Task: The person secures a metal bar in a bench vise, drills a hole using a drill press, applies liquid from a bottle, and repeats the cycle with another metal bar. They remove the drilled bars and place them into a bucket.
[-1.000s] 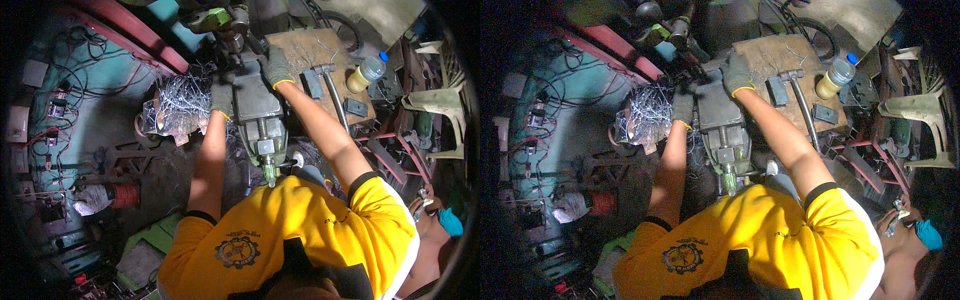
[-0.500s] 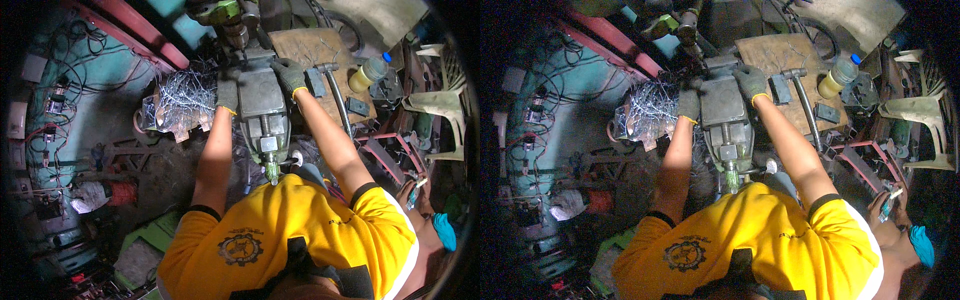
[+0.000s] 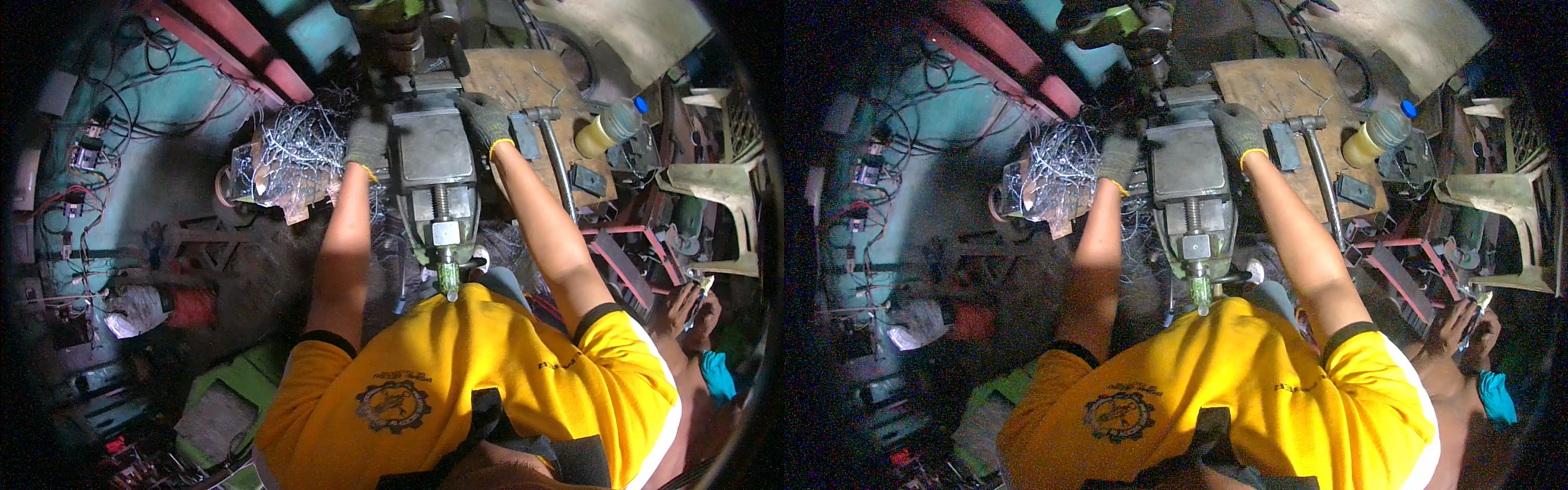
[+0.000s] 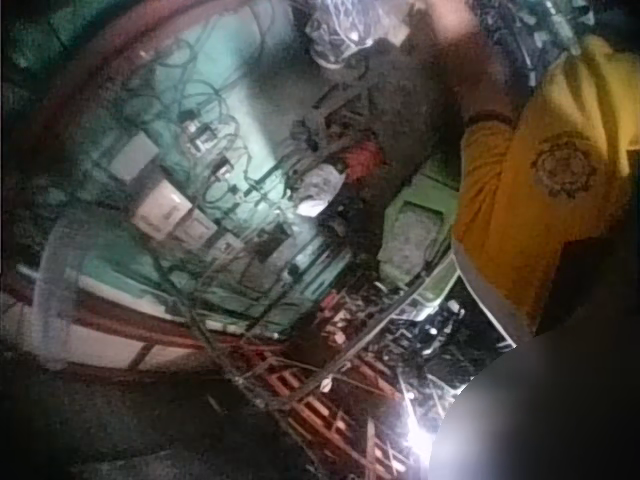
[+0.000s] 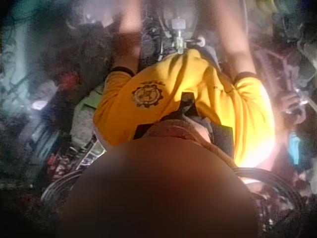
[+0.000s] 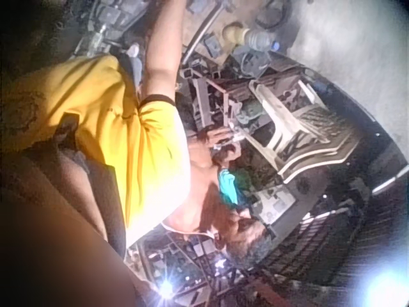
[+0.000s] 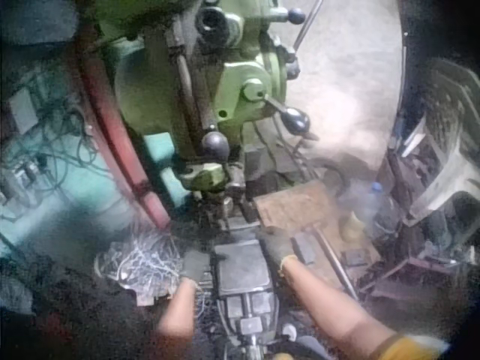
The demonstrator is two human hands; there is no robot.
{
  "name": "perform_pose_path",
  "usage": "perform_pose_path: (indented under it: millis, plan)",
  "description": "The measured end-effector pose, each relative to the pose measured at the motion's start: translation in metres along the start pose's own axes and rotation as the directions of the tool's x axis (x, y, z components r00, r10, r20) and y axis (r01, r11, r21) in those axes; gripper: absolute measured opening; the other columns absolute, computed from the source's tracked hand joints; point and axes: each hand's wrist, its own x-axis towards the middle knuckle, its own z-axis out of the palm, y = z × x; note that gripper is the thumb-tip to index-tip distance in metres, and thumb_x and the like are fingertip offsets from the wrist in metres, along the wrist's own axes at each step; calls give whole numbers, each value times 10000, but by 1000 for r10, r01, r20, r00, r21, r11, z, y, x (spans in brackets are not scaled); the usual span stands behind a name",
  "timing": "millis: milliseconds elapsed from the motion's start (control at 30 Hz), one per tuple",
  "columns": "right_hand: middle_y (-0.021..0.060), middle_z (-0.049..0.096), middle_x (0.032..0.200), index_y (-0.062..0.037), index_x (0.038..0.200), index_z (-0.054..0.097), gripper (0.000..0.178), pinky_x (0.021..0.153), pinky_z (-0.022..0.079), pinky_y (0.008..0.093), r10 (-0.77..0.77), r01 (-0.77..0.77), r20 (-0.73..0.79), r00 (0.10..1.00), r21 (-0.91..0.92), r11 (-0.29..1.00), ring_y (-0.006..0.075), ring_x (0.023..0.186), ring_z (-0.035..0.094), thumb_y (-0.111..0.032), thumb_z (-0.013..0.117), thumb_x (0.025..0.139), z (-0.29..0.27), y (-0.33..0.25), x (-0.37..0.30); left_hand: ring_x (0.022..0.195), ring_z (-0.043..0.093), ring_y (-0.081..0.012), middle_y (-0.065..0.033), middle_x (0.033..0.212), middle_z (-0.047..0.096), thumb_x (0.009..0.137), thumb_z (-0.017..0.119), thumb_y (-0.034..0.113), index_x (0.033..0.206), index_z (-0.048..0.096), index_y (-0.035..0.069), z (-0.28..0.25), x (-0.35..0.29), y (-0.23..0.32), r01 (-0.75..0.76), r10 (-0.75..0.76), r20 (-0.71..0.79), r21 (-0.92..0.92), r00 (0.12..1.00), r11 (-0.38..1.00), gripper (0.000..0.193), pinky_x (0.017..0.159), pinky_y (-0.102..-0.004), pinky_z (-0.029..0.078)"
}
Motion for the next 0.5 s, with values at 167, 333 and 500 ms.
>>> perform_pose_path:
  millis: [167,333,500]
  plan:
    - [243,739,1113,8,1128,740,480,928,530,426,-33,33,7,999,-28,999,380,1048,706,-414,676,909,0,-5,-3,1165,609,-346,-166,1289,656,979,598,234,1288,608,2,24,-1,25,44,-203,-184,-629,962,776,386,1048,-436,459]
    - [249,731,1121,7,1124,741,493,936,530,433,-62,59,-21,998,-147,987,391,1070,698,-430,690,901,2,3,2,1037,636,-285,-123,1183,698,945,661,156,1236,620,-4,25,-2,22,31,-222,-168,-729,961,684,334,965,-395,498]
    - [167,753,1117,6,1181,732,367,915,520,338,-13,15,-15,1000,156,988,216,982,687,-238,743,907,15,15,1,1024,634,-218,-95,1179,699,939,688,107,1245,622,2,31,-3,21,43,-354,-67,-955,933,294,330,946,-351,504]
